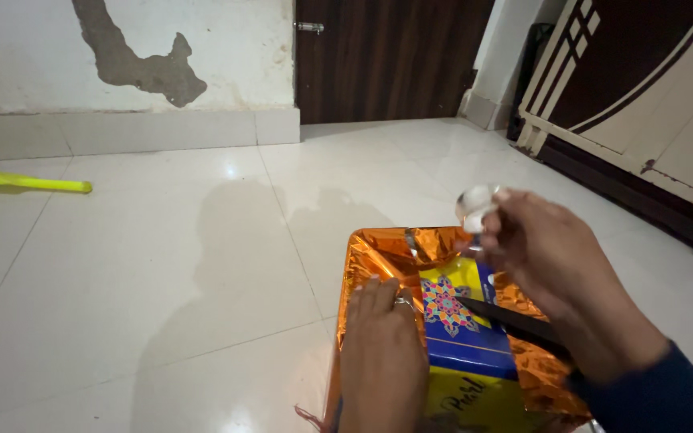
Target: The person wraps a rectangular box with orange metallic paper, folds the edges, and secures them with clear tape. They use scissors to cut tape and paper, then handle a white ribbon and pink tissue paper, preparing to decorate the wrapped box.
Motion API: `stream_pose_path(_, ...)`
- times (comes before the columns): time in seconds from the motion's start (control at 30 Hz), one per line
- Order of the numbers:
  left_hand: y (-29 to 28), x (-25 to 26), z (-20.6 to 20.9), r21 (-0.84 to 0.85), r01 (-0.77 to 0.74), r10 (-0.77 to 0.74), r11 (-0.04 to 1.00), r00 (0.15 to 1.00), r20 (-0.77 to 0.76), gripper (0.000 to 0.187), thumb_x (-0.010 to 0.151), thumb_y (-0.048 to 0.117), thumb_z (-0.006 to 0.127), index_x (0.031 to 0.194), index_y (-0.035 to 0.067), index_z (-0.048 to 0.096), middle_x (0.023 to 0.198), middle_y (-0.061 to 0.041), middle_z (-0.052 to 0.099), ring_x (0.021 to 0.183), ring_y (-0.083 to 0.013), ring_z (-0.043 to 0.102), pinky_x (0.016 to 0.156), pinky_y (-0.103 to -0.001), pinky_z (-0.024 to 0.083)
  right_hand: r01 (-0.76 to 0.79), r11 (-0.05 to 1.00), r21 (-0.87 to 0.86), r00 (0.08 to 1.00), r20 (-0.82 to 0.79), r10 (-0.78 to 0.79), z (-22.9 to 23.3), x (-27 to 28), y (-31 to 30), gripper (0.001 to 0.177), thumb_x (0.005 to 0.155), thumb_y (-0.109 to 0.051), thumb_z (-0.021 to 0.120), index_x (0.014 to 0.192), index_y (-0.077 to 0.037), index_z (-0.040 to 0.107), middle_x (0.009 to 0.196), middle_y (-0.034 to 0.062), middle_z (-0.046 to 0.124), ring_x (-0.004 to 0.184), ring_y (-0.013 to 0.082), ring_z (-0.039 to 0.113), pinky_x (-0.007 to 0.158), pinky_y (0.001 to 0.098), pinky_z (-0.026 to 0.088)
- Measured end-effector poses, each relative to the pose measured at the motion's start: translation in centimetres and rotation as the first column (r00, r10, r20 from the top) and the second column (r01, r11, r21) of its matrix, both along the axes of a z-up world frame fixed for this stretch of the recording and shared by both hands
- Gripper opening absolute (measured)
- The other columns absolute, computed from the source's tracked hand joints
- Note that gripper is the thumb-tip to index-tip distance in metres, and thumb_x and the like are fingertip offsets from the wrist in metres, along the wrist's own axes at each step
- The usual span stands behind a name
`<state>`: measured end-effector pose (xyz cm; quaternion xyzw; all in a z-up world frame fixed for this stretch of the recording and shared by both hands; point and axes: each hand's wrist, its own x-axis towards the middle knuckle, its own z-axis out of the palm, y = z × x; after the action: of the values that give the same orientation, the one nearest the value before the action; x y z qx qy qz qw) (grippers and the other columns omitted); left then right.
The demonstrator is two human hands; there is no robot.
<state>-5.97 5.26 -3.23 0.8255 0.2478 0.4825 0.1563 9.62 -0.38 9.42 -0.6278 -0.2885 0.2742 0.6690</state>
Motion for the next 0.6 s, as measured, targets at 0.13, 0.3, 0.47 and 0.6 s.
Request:
stream_pose_path(0.13, -0.1, -0.1, 0.1, -0.166, 0.014, -0.007, 0.986, 0.999, 0.044, 0.038, 0.075, -0.004, 0.06, 0.111, -0.008, 0.07, 0.126, -0.023, 0.065, 0.117, -0.0407, 0.059, 0.102, -0.047, 0.043, -0.046, 0.989, -0.14, 0.97, -0.241, 0.011, -1.2, -1.4, -0.2, 0.029, 0.103, -0.023, 0.048, 0.111, 0.002, 0.06, 0.068, -0.0003, 0.05, 0.059, 0.0125, 0.05, 0.083, 0.0588, 0.063)
stream_pose_path(0.3, -0.1, -0.2, 0.7, -0.188, -0.023, 0.037, 0.982, 0.996, 0.075, 0.043, 0.077, -0.006, 0.059, 0.119, -0.01, 0.068, 0.127, -0.023, 0.064, 0.113, -0.0392, 0.06, 0.098, -0.045, 0.046, -0.075, 0.993, -0.091, 0.959, -0.278, 0.047, -3.0, -1.9, 2.2, 0.028, 0.104, -0.024, 0.047, 0.116, -0.002, 0.059, 0.07, -0.0029, 0.052, 0.06, 0.01, 0.052, 0.08, 0.0461, 0.06)
stream_pose_path(0.47, -0.1, -0.1, 0.6, -0.195, 0.002, 0.013, 0.981, 0.997, 0.075, 0.028, 0.08, -0.002, 0.06, 0.106, -0.006, 0.071, 0.12, -0.017, 0.067, 0.114, -0.0359, 0.061, 0.1, -0.044, 0.045, 0.003, 0.996, 0.094, 0.931, -0.362, 0.032, -4.2, -0.8, 5.6, 0.029, 0.104, -0.023, 0.048, 0.119, -0.004, 0.062, 0.074, -0.0031, 0.055, 0.059, 0.0071, 0.051, 0.066, 0.0288, 0.049)
stream_pose_path(0.6, 0.0, 0.3, 0.3, -0.101, -0.002, 0.003, 0.995, 1.0, 0.013, 0.018, 0.083, 0.008, 0.064, 0.094, -0.005, 0.072, 0.114, -0.018, 0.066, 0.116, -0.0367, 0.058, 0.104, -0.048, 0.04, 0.06, 0.975, 0.216, 0.936, -0.352, 0.02, -2.7, 1.1, 7.7, 0.019, 0.106, -0.021, 0.049, 0.109, -0.005, 0.058, 0.076, -0.001, 0.055, 0.06, 0.0076, 0.05, 0.068, 0.0275, 0.05)
